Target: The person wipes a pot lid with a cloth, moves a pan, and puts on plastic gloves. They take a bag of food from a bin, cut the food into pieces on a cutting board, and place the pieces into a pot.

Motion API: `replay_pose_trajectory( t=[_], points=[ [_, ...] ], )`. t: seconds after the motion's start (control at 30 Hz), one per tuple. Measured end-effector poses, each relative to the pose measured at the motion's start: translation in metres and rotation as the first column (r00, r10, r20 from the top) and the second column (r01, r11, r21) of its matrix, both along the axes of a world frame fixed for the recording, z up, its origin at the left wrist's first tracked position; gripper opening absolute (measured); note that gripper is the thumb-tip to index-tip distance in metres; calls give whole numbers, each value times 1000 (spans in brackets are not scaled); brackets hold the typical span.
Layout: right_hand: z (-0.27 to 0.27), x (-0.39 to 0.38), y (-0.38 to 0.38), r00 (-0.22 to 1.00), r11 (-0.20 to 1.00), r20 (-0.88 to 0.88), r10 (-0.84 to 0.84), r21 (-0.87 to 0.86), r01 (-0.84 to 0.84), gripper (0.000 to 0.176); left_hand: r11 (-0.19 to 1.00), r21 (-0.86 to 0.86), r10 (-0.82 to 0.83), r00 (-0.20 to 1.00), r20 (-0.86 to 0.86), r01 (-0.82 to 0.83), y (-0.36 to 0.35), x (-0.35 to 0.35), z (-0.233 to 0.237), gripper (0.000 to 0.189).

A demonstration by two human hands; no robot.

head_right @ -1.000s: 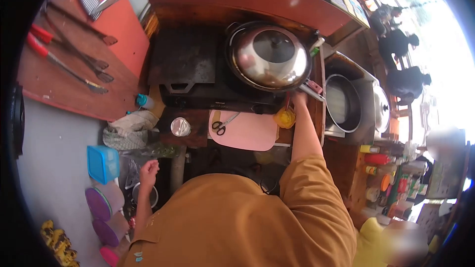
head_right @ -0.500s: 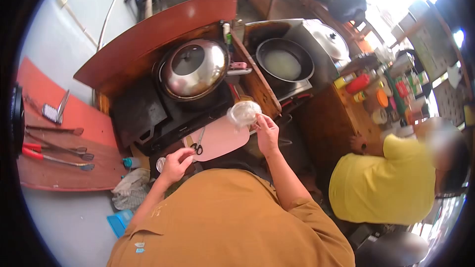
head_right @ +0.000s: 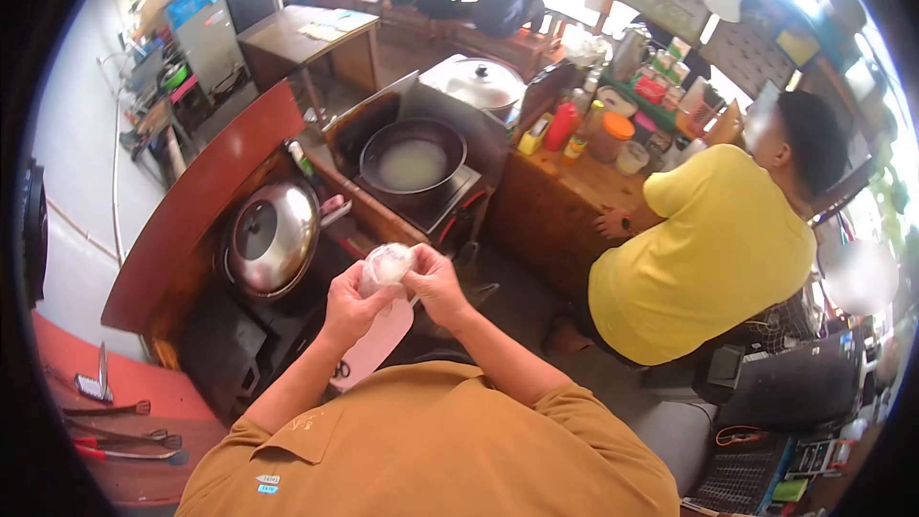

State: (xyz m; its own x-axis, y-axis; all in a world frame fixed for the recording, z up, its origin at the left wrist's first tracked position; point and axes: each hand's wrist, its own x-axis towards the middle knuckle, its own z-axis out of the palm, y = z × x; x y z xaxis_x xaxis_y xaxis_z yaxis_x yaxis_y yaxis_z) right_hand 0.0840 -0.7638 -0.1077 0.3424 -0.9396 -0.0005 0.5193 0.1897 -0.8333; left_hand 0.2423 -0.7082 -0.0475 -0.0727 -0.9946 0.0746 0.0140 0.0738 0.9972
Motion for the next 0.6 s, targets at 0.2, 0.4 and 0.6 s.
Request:
replay_pose_trajectory(
  t=[0.2, 0.4, 0.6],
  points=[
    [-18, -22, -3, 987, 997, -162, -10, 68, 21, 9, 990, -52, 134, 991, -11, -134, -21, -33, -29, 15],
    [-27, -78, -18, 946, 995, -321, -49, 64, 73, 7, 955, -89, 287, 957, 38, -282, -41, -69, -46, 6],
    [-31, -131, -32, 937, 993, -330, -113, 5, 122, 2, 947, -141, 311, 933, 181, -288, -56, -111, -39, 24]
  ],
)
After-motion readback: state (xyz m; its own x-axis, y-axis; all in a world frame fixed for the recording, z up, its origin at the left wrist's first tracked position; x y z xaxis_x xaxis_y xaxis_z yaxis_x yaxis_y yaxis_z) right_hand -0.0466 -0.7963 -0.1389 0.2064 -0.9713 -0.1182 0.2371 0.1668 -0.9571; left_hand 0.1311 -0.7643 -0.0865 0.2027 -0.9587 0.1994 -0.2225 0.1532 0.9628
